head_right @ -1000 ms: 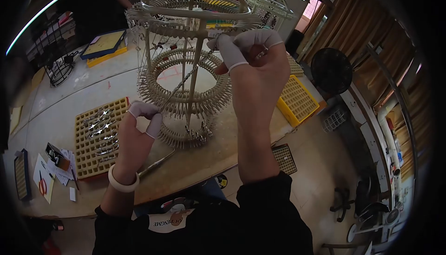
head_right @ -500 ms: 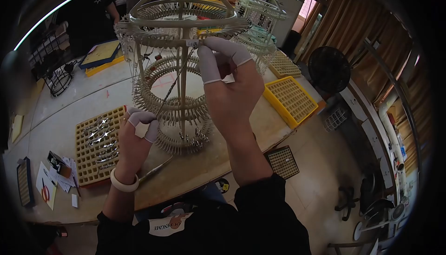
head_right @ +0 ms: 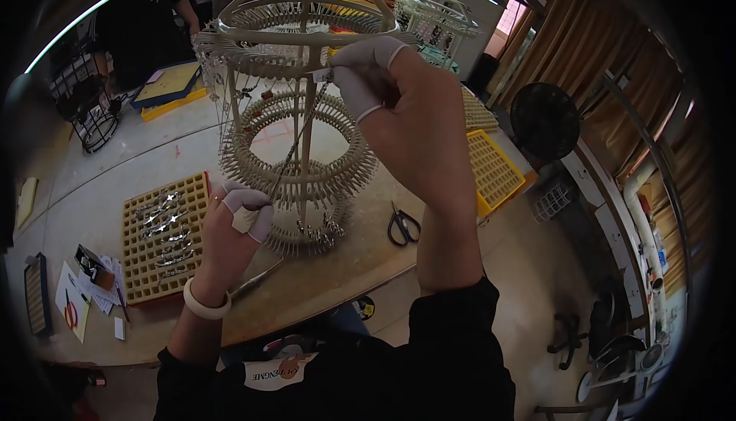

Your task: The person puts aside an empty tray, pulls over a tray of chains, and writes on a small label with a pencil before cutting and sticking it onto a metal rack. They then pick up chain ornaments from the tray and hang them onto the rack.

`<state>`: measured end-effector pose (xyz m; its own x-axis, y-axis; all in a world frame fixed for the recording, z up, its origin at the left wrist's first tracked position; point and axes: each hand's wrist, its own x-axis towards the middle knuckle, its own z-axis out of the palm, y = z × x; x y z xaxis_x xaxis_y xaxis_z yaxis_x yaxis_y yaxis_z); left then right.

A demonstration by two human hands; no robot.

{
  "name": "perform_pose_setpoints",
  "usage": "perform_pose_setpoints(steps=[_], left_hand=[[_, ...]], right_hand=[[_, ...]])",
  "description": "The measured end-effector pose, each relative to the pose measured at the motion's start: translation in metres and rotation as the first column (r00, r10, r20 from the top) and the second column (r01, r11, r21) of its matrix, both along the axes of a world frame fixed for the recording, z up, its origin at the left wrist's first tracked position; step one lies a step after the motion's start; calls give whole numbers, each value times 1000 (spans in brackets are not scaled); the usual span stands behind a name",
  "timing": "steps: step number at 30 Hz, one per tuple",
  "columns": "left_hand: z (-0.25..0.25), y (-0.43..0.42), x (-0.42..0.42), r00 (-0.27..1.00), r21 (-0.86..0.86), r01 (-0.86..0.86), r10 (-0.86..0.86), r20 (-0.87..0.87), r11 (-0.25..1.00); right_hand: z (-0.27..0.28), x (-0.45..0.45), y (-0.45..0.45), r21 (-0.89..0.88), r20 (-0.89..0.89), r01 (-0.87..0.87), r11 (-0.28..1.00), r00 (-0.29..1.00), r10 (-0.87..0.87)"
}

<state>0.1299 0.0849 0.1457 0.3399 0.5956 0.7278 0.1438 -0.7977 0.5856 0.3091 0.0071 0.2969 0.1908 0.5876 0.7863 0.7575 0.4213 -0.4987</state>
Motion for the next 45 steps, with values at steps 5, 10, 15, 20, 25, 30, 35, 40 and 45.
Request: perform_pose_setpoints(steps=[5,10,15,20,25,30,35,40,45], left_hand=[[2,2,-3,1000,-16,25,-25,15,1000],[0,1,-5,999,-43,15,-13,34,999],[5,0,-7,984,221,-177,174,33,959],[4,-2,-3,953,397,-296,299,55,869],[2,-5,-1,938,447,-337,336,83,829],[-1,-4,-1,938,433,-336,339,71,836],[0,-5,2,944,415,-320,323,66,851],[0,-7,1,966,298,-252,258,20,921],[-5,-3,-1,984,117,-179,175,40,977]], right_hand=[[-3,-2,5,34,22,101,994,995,-102],[-9,-7,8,85,75,219,972,971,-226],[-23,-9,5,367,-7,138,920,989,-146],[-38,-20,1,125,-370,-31,992,926,75],[-44,-18,12,-23,-464,-248,968,861,209],[-55,-22,10,-243,-539,-319,916,830,146],[-62,-26,11,-237,-556,-360,902,812,178],[-62,-28,11,-214,-584,-463,860,767,268],[-72,-25,16,-221,-516,-433,874,812,273]])
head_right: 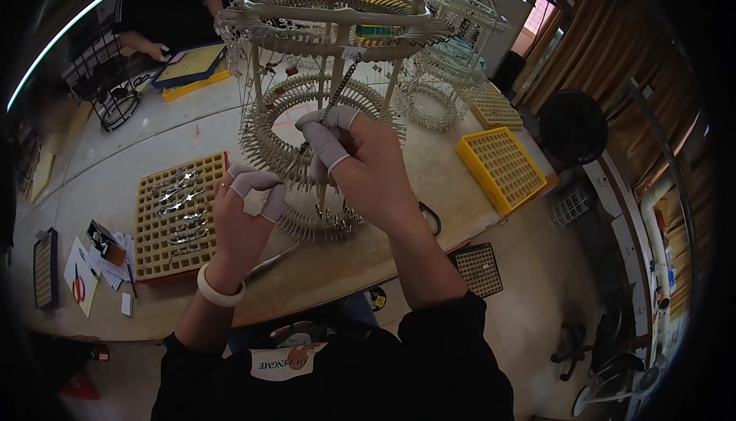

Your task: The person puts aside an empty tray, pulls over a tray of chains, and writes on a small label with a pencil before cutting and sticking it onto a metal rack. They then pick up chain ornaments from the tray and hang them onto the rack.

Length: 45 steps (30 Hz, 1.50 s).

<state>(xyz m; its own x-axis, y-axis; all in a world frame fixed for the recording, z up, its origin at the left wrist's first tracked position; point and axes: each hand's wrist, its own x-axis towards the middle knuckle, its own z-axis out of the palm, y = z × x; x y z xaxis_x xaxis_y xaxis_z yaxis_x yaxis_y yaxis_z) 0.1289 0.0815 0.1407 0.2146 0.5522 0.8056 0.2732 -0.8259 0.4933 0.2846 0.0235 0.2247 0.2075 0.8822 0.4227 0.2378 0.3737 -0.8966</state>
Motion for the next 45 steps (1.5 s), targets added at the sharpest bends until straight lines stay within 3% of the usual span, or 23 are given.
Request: perform_pose_setpoints(steps=[4,9,16,21,27,34,39,43,45], left_hand=[[2,0,-1,999,-32,17,-16,29,999],[22,-7,2,988,-177,153,-153,15,972],[27,-1,23,946,-110,322,-315,78,940],[16,-1,12,867,-259,494,-448,216,830],[1,4,-3,882,-331,461,-384,274,823],[3,6,-3,936,-349,340,-279,214,873],[3,11,-3,915,-571,393,-246,320,721],[0,0,1,881,-475,461,-319,351,750],[1,-16,-4,907,-461,407,-287,308,789]], right_hand=[[-1,1,-1,5,-59,-65,998,996,65],[1,3,0,-26,-69,-103,994,992,101],[3,1,-1,-8,-83,-105,994,991,104],[2,8,0,-17,-112,-132,991,985,129],[-1,6,4,-23,-115,-127,992,986,124],[-2,-2,7,10,-85,-59,998,995,59],[-2,-4,7,24,-56,-18,1000,998,19],[1,-5,0,46,-88,25,999,996,-21],[-2,-4,-4,120,-109,55,991,993,-42]])
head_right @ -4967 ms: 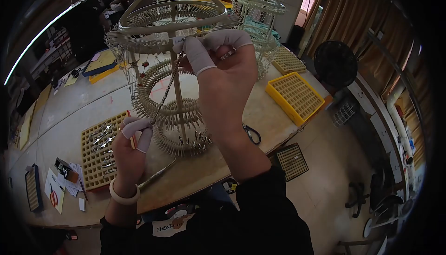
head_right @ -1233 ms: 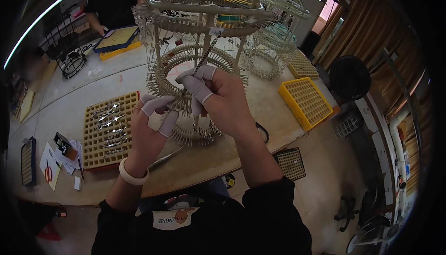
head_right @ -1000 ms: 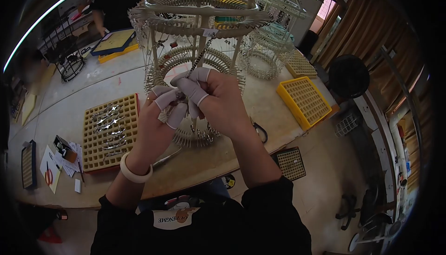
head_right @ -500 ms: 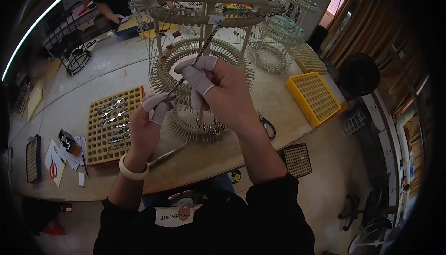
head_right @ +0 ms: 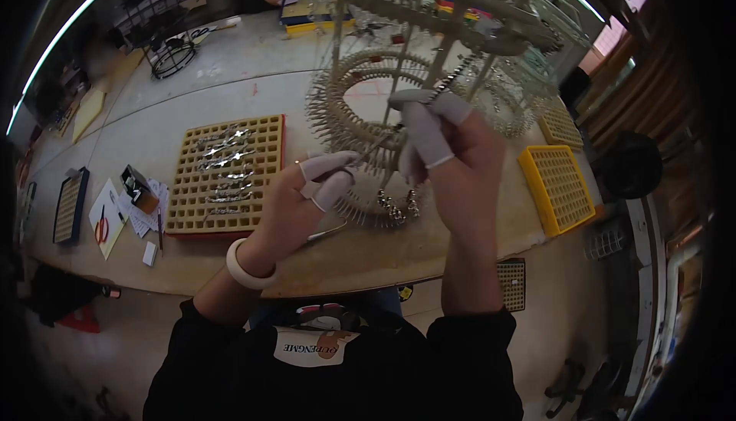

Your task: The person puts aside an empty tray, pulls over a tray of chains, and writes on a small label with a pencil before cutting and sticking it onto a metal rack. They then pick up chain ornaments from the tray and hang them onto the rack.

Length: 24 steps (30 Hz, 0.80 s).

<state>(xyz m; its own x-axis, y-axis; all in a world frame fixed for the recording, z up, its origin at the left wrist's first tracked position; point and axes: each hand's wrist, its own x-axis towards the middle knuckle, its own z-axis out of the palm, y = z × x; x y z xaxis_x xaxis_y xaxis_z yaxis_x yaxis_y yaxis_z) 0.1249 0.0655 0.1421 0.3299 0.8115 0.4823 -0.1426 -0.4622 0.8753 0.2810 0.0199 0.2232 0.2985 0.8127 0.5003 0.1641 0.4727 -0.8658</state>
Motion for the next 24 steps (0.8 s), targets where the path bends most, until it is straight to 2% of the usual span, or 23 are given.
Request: perform_pose_setpoints(steps=[2,3,4,6,7,9,13,15,19,21,22,23,24], left_hand=[[-7,-8,-21,998,36,-47,48,-33,998],[-16,-10,-36,971,163,-65,100,-216,985],[-25,-9,-51,909,285,-46,159,-386,957],[-51,5,-87,777,301,-191,331,-536,934],[-63,13,-107,693,329,-258,411,-592,908],[-77,21,-139,480,561,-333,649,-590,758],[-81,19,-157,400,541,-250,595,-697,803],[-82,19,-155,305,563,-235,610,-731,792],[-78,26,-160,367,504,-226,552,-749,834],[-68,29,-160,480,325,-222,393,-784,919],[-67,30,-159,485,327,-218,393,-781,919],[-68,30,-158,715,67,-286,260,-649,956],[-68,29,-157,888,-207,-269,159,-431,941]], right_hand=[[0,0,-5,35,-22,78,996,997,-77],[0,0,-8,19,-34,152,988,988,-151],[-2,2,-9,13,-39,126,992,991,-126],[-7,8,-11,38,-41,299,953,954,-298],[-10,12,-11,30,-48,297,954,954,-296],[-13,18,-13,84,-27,283,955,959,-282],[-16,19,-13,113,-46,326,938,945,-323],[-22,27,-13,165,-80,273,948,962,-263],[-17,23,-18,163,-95,329,930,944,-317],[-20,23,-23,184,-192,431,884,897,-398],[-24,20,-26,188,-190,436,880,895,-402],[-28,15,-30,207,-159,374,904,924,-346],[-32,7,-35,222,-127,311,924,949,-289]])
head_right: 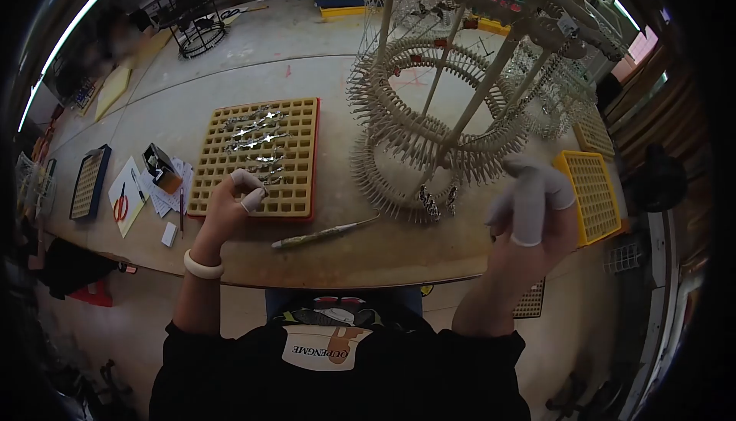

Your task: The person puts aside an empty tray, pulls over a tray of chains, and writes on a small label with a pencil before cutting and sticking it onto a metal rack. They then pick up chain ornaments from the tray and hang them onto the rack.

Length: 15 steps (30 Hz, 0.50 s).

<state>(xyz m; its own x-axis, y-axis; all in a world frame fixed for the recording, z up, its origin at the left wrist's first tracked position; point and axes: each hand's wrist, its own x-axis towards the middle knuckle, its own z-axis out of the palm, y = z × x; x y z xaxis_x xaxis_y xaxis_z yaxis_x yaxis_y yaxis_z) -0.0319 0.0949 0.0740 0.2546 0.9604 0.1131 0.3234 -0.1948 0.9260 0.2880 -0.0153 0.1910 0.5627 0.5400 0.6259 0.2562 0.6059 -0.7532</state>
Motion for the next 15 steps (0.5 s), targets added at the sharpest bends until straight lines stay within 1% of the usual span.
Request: perform_pose_setpoints(steps=[1,2,3,4,5,7,8,10,11,13,14,15], left_hand=[[2,2,-2,988,-112,79,-63,140,991],[8,0,3,988,-113,85,-69,139,990],[18,-3,11,956,-135,151,-110,272,979],[28,-7,20,905,-150,221,-146,400,964],[36,-10,28,903,-149,232,-156,399,961],[51,-17,45,867,-97,241,-170,468,966],[61,-21,55,864,-95,256,-184,468,962],[79,-30,74,789,-53,291,-208,577,955],[85,-33,82,786,-51,303,-219,578,951],[93,-38,94,787,27,228,-200,584,973],[95,-38,99,784,30,237,-209,585,971],[96,-37,103,796,94,168,-191,575,981]], right_hand=[[-1,-13,-5,-35,52,-109,993,992,111],[-5,-23,-7,-122,65,-204,971,975,213],[-10,-30,-6,-209,69,-292,933,948,312],[-14,-35,-4,-306,36,-372,876,916,401],[-19,-39,1,-396,-8,-444,804,877,480],[-36,-46,13,-396,-141,-614,683,775,616],[-43,-50,19,-395,-139,-604,692,784,605],[-56,-58,28,-389,-253,-720,575,684,684],[-65,-61,31,-390,-251,-711,585,693,676],[-76,-65,34,-251,-375,-838,484,545,750],[-76,-66,32,-251,-372,-833,493,553,745],[-76,-67,29,-196,-419,-887,418,462,782]])
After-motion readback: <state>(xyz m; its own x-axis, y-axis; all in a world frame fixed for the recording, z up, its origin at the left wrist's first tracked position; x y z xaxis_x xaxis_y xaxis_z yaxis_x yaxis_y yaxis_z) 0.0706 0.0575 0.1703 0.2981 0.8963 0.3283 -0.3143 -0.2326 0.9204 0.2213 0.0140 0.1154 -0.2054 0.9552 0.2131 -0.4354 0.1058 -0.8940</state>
